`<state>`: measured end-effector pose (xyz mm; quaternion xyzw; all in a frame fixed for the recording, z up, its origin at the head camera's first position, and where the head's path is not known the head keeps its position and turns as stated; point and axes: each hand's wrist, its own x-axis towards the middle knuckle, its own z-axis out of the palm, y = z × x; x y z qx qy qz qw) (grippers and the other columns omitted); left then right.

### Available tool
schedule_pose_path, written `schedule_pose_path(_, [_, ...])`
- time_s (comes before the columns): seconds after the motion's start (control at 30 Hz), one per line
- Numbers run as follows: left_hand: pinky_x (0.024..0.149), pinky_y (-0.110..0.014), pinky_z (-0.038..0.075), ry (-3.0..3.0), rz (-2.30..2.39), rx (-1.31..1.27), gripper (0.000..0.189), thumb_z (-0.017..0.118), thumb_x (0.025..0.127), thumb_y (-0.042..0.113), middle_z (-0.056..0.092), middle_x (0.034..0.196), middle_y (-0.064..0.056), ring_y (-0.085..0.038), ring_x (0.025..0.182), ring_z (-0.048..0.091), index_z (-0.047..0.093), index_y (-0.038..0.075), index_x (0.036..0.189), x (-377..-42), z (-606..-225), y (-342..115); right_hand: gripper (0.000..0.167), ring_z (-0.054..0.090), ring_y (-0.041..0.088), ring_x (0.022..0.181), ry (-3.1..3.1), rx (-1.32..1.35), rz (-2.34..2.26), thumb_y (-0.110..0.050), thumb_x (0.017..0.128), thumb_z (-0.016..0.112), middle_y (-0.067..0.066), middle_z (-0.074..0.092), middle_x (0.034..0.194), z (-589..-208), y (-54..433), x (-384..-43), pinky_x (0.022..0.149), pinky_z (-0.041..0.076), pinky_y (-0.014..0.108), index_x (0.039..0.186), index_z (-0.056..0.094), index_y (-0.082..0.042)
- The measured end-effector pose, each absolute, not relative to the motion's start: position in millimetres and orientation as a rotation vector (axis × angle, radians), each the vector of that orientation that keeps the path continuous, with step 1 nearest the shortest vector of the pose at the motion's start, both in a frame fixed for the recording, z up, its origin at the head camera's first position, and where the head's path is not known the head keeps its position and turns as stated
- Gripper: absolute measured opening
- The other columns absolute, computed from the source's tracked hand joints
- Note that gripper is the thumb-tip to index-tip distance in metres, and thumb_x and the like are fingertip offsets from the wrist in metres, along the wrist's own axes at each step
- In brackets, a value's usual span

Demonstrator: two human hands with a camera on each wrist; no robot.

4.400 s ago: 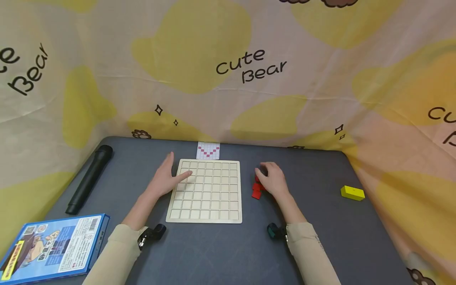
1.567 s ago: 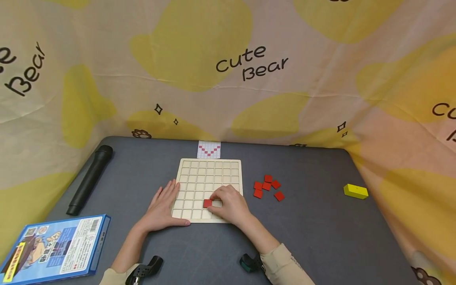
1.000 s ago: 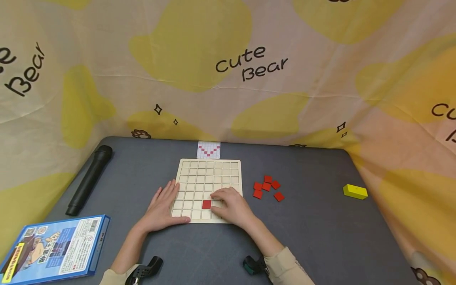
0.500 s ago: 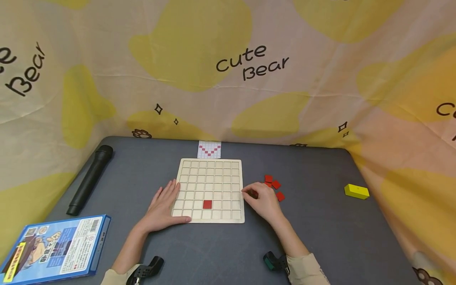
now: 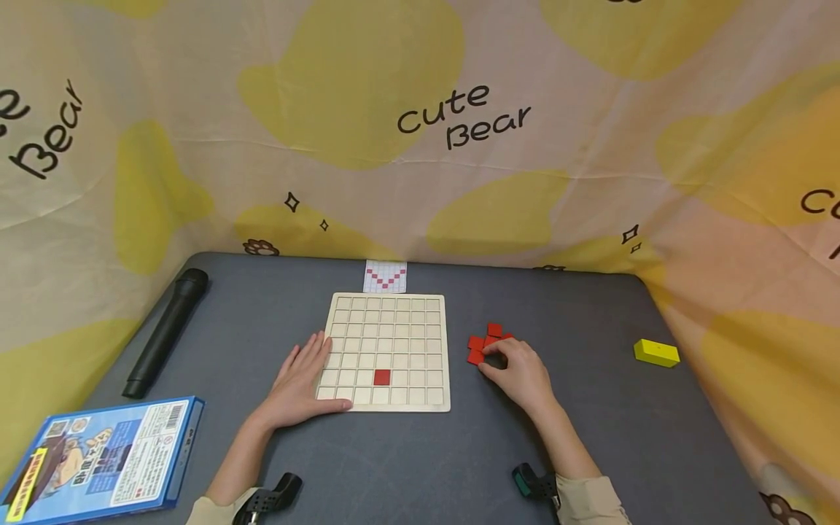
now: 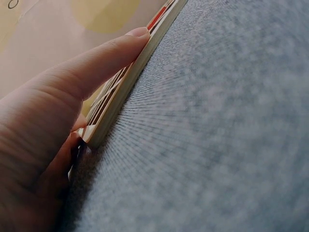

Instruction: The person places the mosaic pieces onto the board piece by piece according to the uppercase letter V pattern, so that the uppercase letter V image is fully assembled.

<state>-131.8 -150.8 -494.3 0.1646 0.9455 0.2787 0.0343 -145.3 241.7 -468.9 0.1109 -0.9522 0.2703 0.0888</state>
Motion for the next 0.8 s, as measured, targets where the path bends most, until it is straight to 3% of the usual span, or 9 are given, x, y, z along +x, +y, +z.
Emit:
schedule_pose_path(0.27, [0.115, -0.052, 0.0, 2.9, 0.872, 0.511, 0.124, 0.075, 0.07, 0.066, 0.007, 0.161, -0.02, -0.033, 0.148, 0.004, 0.016, -0.004, 0.153, -131.4, -493.8, -150.6, 0.024, 0.05, 0.019, 0.079, -2.862, 0.297, 0.778, -0.021, 0.077, 0.082, 0.002, 0.065, 0.093, -468.5, 241.4, -146.5, 0.066, 0.042, 0.036, 0.098, 0.074, -0.012])
schedule_pose_path(0.8, [0.115, -0.052, 0.0, 2.905, 0.874, 0.513, 0.124, 0.074, 0.07, 0.067, 0.008, 0.161, -0.02, -0.032, 0.149, 0.004, 0.016, -0.004, 0.153, -131.0, -494.6, -151.4, 0.022, 0.055, 0.017, 0.08, -2.853, 0.294, 0.865, -0.024, 0.077, 0.083, 0.0, 0.066, 0.092, -470.7, 236.2, -148.5, 0.07, 0.046, 0.036, 0.094, 0.074, -0.014])
